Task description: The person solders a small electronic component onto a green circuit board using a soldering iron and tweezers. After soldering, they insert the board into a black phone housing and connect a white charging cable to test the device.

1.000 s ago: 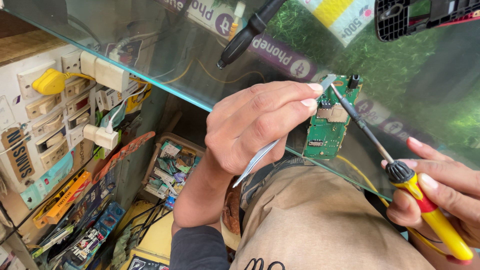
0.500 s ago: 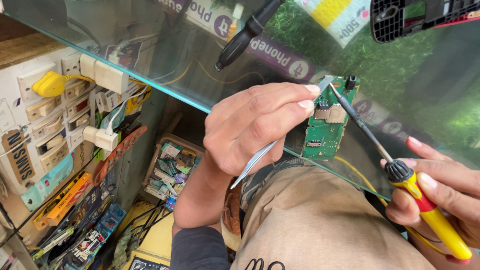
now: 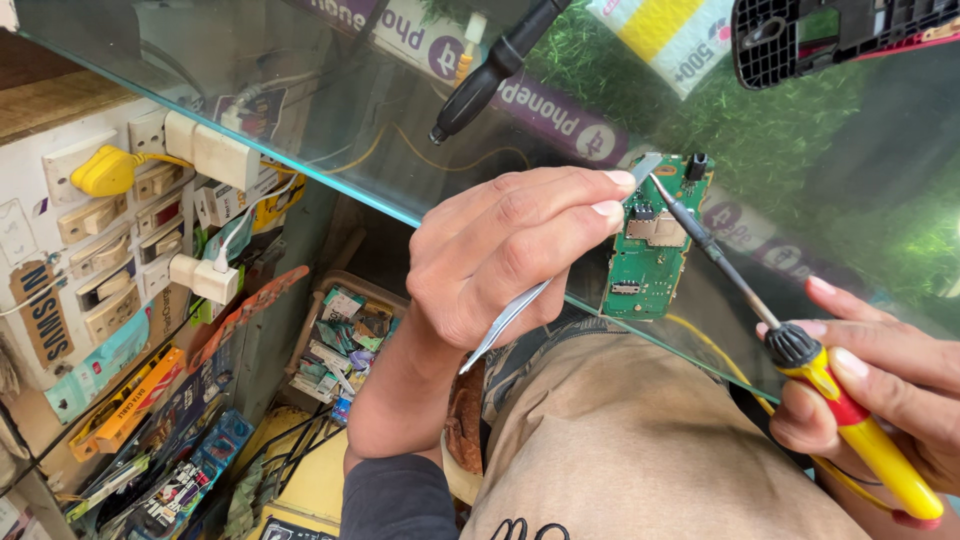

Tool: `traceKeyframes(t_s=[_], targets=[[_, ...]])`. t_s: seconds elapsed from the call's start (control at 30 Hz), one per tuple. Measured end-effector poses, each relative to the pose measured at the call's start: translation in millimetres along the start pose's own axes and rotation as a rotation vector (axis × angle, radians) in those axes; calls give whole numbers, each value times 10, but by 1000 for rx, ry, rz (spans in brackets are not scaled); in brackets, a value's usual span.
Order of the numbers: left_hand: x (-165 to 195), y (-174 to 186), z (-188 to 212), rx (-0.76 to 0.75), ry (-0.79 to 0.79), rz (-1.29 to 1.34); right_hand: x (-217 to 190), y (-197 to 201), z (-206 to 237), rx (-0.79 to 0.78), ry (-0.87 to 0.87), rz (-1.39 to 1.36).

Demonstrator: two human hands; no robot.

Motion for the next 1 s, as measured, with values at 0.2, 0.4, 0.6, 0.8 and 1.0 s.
traceKeyframes(t_s=[0.2,0.4,0.6,0.8,1.0], targets=[[2,-3,-4,3,0,0,112,-85,-198,-384,-478,-64],[5,0,-5,-3,5,-1,204,56,49,-113,-46,-38],[5,0,-11,-5,2,-5,246,95,105,-96,-9,-35],[-1,3,-8,-10,0,2,217,70,90,-82,12,-34],[2,6,-6,-17,4,-6,253,88,130,-84,23,-33]])
Point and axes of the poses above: each hand's wrist, its own z-axis away from the middle knuckle, its own y-axis out of the back of the hand, x = y × z, the point moved 6 cm from there along -z, towards the middle knuckle, and after that the axes turned 10 degrees about x, right-handed, at the moved point
